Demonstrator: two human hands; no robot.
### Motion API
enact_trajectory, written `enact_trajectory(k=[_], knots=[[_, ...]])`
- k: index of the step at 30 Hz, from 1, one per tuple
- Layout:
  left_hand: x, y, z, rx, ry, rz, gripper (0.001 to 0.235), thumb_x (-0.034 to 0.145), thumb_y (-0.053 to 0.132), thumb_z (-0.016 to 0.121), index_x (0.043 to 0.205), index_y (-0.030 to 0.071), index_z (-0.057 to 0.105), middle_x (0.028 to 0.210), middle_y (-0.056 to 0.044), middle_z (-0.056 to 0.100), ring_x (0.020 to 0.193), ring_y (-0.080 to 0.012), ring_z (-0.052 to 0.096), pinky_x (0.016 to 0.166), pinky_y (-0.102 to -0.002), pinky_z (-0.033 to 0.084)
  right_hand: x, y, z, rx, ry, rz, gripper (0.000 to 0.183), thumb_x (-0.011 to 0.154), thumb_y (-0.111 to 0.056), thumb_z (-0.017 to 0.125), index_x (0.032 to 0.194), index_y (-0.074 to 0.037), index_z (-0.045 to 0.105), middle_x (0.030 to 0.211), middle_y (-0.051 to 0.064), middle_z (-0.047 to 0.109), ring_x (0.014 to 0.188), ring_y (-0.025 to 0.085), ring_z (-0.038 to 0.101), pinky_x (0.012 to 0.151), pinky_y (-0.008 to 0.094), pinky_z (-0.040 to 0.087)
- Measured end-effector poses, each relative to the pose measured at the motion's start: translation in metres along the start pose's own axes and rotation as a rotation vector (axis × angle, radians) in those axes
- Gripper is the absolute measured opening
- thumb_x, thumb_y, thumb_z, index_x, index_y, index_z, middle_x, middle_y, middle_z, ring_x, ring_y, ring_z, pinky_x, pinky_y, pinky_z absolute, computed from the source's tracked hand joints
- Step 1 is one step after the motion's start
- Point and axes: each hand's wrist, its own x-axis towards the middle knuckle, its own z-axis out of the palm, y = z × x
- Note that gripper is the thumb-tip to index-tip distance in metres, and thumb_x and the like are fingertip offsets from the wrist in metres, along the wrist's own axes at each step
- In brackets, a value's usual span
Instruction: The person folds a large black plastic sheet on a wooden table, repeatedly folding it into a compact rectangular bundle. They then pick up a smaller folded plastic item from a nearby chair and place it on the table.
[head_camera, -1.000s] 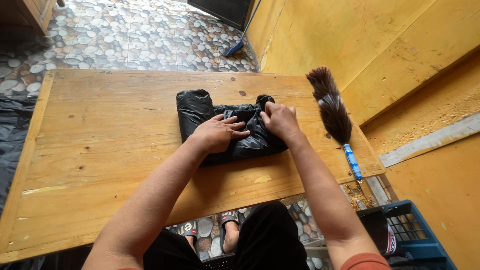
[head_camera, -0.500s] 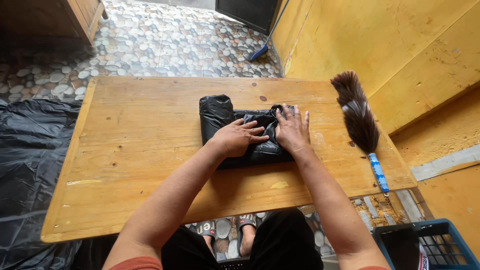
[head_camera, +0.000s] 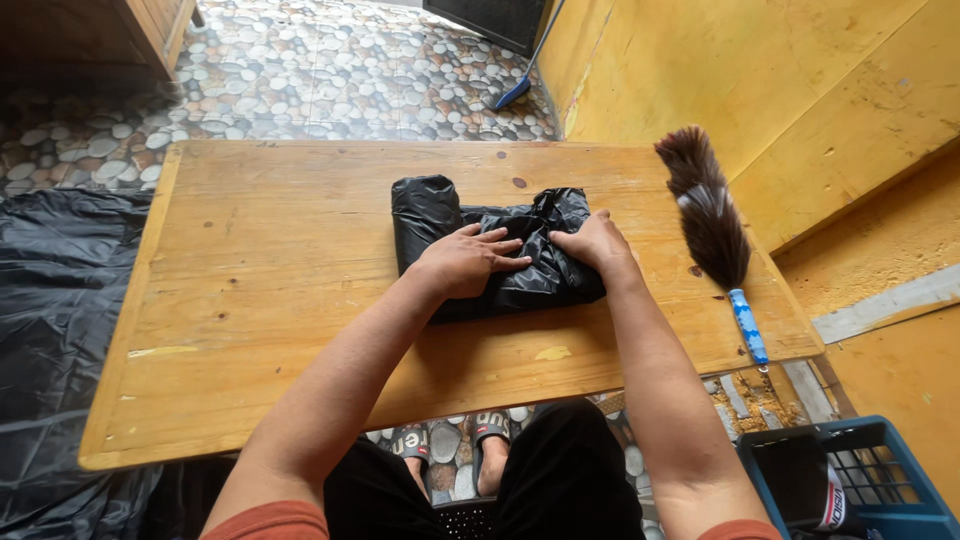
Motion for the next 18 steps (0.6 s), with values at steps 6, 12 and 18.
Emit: enact_trajectory(k=[6,12,18], knots=[[0.003,-0.004,0.007,0.009,0.023,0.011,0.081,0.086,0.008,0.054,0.158,0.041,0.038,0.168,0.008,0.035,0.159,-0.0243,0.025,0.128,-0.053,0.023,-0.005,-0.031,0.041,-0.358,0.305,-0.121,0.077,0.081,-0.042,0.076,0.138,-0.002,0.043,0.122,0.021,0.058,0.114,0.047,0.065,0.09,0.06,0.056],[0.004,-0.004,0.012,0.063,0.072,-0.013,0.073,0.084,0.013,0.052,0.15,0.045,0.049,0.163,0.011,0.042,0.157,-0.0204,0.029,0.128,-0.053,0.024,-0.001,-0.063,0.072,-0.665,0.541,-0.252,0.022,0.098,-0.023,0.06,0.113,-0.007,0.058,0.105,0.011,0.052,0.098,0.032,0.058,0.064,0.049,0.061],[0.007,-0.006,0.017,0.047,0.097,-0.002,0.066,0.086,0.013,0.051,0.146,0.041,0.055,0.163,0.01,0.043,0.156,-0.021,0.031,0.127,-0.054,0.026,-0.026,-0.059,0.009,-0.271,-0.087,-0.357,0.064,0.101,-0.041,0.047,0.144,0.006,0.052,0.139,0.028,0.046,0.126,0.052,0.054,0.098,0.07,0.049]])
